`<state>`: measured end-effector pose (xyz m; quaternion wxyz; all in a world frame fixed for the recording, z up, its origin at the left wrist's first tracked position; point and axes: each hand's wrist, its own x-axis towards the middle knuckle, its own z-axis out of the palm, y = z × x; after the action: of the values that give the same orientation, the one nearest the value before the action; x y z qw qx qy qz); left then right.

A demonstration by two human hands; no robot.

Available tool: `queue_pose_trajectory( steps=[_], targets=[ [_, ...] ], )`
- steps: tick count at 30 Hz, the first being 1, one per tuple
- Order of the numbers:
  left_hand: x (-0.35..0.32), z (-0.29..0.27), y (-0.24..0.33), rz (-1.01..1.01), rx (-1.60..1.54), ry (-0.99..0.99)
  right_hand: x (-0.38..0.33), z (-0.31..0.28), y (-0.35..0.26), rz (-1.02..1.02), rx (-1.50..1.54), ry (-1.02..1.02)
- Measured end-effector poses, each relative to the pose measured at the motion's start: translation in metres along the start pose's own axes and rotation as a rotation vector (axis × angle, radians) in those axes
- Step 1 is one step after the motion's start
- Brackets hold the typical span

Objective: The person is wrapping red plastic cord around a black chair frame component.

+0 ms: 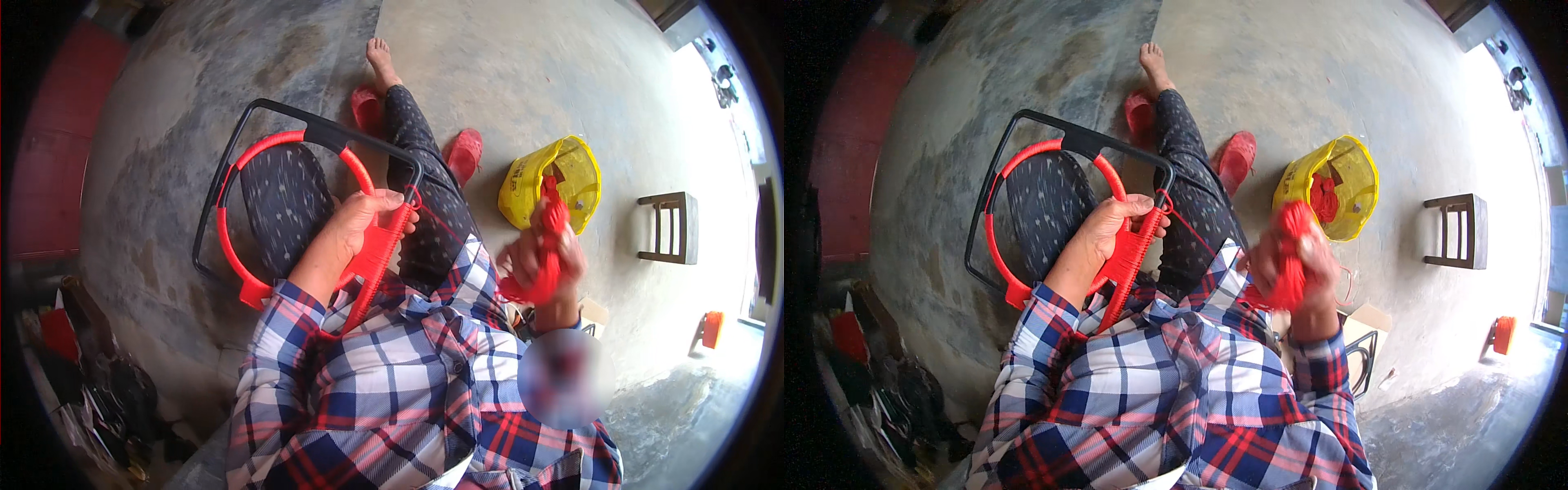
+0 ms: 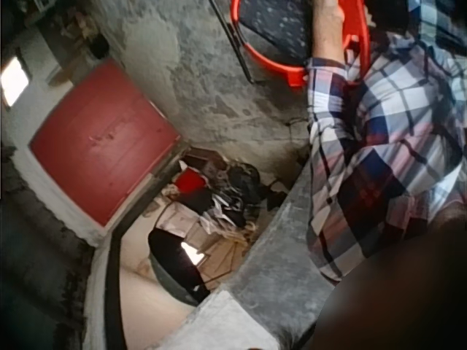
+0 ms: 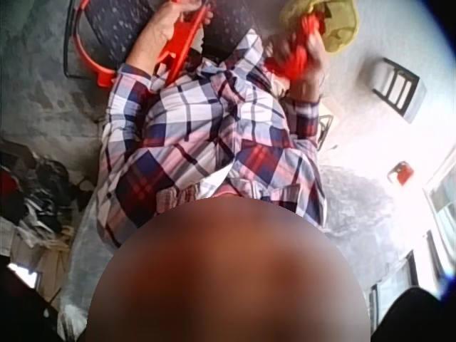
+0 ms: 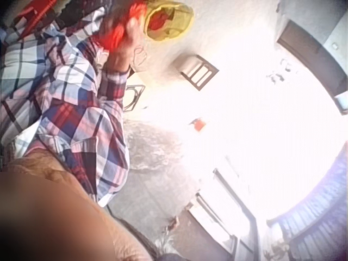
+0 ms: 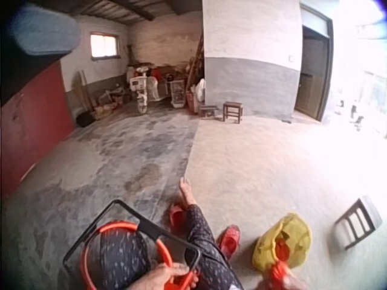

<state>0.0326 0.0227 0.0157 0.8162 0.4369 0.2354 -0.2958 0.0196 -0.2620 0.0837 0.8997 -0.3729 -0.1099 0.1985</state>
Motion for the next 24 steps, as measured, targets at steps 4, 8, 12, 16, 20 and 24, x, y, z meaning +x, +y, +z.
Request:
queue_pose_trajectory(
  steps=[4, 8, 12, 16, 20, 24],
  targets=[
    [0.005, 0.000, 0.001, 0.028, -0.016, 0.027, -0.051, 0.028, -0.020, 0.147, 0.061, -0.024],
    [0.007, -0.001, 0.003, 0.010, -0.038, 0.100, -0.096, 0.029, -0.042, 0.014, -0.171, 0.091],
    [0.001, -0.004, -0.002, 0.070, -0.035, 0.101, -0.067, -0.004, -0.093, -0.562, -0.037, 0.237],
    [0.007, -0.003, -0.002, 0.045, 0.027, 0.036, -0.042, -0.060, -0.074, -0.572, -0.265, 0.591],
    [-0.001, 0.008, 0.003, 0.042, 0.027, -0.005, -0.007, -0.024, 0.011, 0.337, -0.659, 0.148],
    [-0.010, 0.014, 0.004, 0.049, -0.006, -0.050, 0.047, -0.015, 0.070, 0.165, -1.296, -0.528]
  ],
)
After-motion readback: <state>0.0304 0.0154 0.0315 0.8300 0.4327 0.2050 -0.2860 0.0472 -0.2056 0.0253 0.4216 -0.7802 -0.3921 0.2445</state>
